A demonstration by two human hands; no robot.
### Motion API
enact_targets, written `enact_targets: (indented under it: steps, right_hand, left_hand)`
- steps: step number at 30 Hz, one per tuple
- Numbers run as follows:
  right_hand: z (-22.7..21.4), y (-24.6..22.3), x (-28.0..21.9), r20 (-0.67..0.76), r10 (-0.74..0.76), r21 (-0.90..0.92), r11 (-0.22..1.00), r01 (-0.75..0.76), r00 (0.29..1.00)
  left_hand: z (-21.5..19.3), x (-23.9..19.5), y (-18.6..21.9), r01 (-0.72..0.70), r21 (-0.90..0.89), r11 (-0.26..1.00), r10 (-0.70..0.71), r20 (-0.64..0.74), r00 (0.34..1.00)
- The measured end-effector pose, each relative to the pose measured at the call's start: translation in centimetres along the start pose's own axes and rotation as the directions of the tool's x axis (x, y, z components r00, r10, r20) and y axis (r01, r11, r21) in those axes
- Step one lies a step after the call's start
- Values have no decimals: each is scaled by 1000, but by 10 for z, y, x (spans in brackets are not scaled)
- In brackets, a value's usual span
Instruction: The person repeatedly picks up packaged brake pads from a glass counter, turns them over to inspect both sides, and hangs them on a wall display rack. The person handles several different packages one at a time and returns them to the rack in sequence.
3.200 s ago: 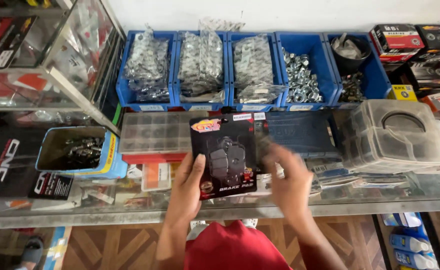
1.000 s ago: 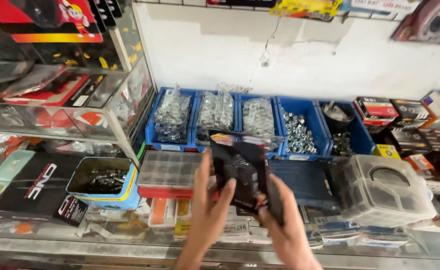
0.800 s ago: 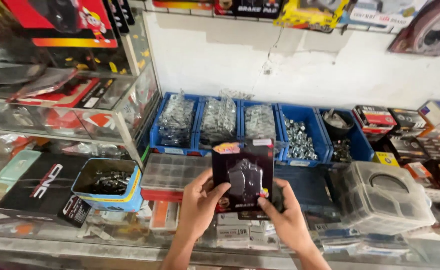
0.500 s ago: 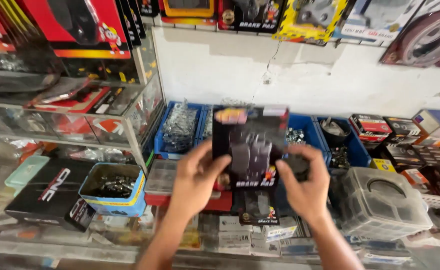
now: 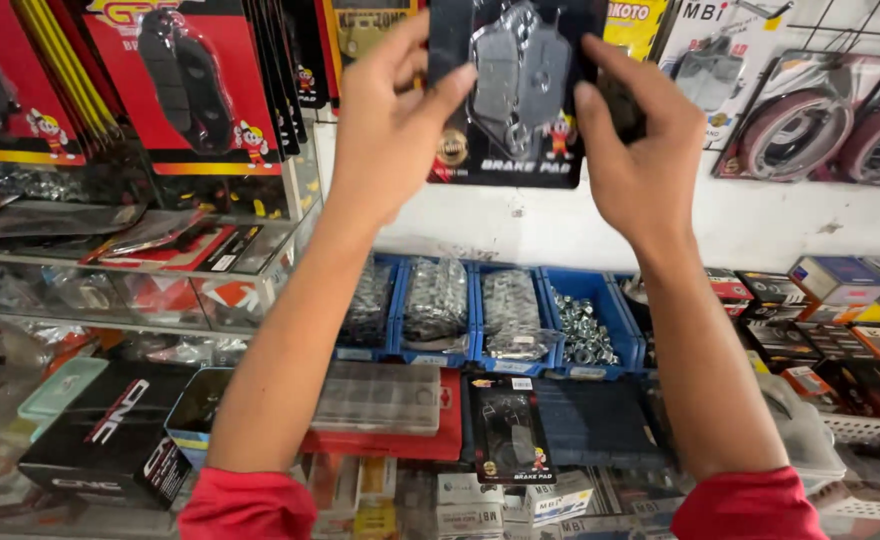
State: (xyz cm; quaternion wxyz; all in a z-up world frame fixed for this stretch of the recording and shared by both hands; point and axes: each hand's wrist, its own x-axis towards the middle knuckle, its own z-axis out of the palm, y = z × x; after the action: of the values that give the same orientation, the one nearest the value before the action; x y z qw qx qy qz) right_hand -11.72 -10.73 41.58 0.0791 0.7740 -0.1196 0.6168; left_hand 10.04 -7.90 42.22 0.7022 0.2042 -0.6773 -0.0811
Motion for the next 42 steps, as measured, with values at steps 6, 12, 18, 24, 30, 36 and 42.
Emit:
enact_targets:
  steps: [6,12,18,24,30,36,42]
  right_hand:
    - [5,8,13,-19,-13,34,999,14,1000]
    - [13,26,9,16,32,62,998,-33,999]
    - [29,46,16,119,-109,-196,972,131,987]
    - [51,81,14,224,28,-754,638,155,974]
    - [78,95,20,191,50,-839,527,136,980]
    - [90,100,30,186,159,-861,502,83,970]
    - [79,105,-12,201,-38,-776,604,182,979]
  left_hand:
    - [-5,9,-6,12,-117,993,-11,12,1000]
    - [-7,6,-38,-81,-24,996,82,44,996]
    - [2,19,-73,-163,418,894,158,47,986]
    - [2,14,-127,-145,628,764,176,14,984]
    - [11,23,-145,-44,834,550,108,-18,994]
    - [19,28,-153,18,851,524,56,-56,997]
    - [24,-22,-132,-46,806,590,131,-40,991]
